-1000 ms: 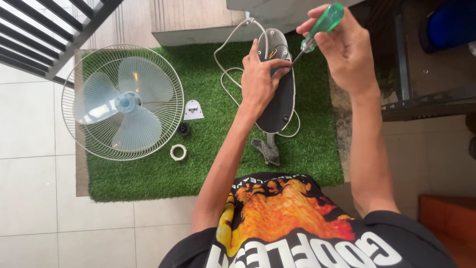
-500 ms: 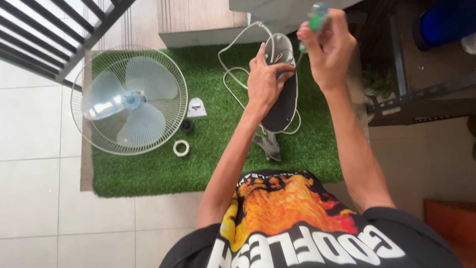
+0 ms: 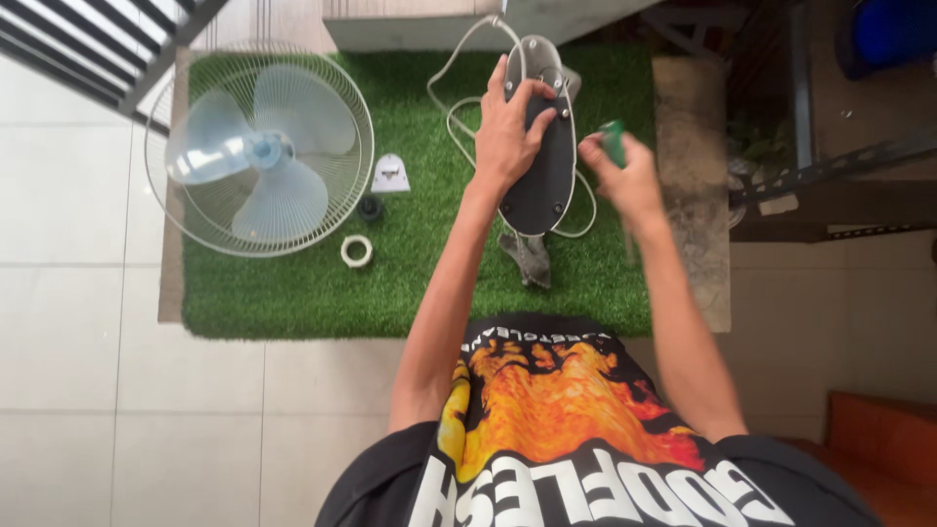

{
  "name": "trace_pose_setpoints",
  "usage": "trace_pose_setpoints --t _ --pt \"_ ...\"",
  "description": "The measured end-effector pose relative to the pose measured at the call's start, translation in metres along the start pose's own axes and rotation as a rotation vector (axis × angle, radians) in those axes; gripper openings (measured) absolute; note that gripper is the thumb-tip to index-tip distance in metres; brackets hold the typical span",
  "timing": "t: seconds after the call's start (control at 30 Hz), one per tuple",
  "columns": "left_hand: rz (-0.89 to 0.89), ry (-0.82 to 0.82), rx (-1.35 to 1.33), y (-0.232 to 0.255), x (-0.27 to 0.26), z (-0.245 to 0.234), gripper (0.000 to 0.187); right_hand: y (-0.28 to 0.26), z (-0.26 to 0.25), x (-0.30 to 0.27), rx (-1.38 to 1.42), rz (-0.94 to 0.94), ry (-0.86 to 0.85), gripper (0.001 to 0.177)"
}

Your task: The person assembles a standing fan by securing the base with a screwdriver, wiping the base cover with a cloth, and attaching the cover to the base.

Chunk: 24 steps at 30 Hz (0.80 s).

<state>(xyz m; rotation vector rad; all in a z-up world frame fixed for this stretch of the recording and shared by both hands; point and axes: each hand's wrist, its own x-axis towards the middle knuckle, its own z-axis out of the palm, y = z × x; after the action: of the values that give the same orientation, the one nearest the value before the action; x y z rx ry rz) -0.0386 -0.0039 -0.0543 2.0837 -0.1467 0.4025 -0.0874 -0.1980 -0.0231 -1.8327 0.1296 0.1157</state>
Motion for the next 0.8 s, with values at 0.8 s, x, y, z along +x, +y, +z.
trace_pose_setpoints --t 0.8 --pt "-0.252 -0.092 -0.613 -0.034 -0.057 0.036 0.058 0.037 0.002 0.005 0.353 0.001 -0.057 0.038"
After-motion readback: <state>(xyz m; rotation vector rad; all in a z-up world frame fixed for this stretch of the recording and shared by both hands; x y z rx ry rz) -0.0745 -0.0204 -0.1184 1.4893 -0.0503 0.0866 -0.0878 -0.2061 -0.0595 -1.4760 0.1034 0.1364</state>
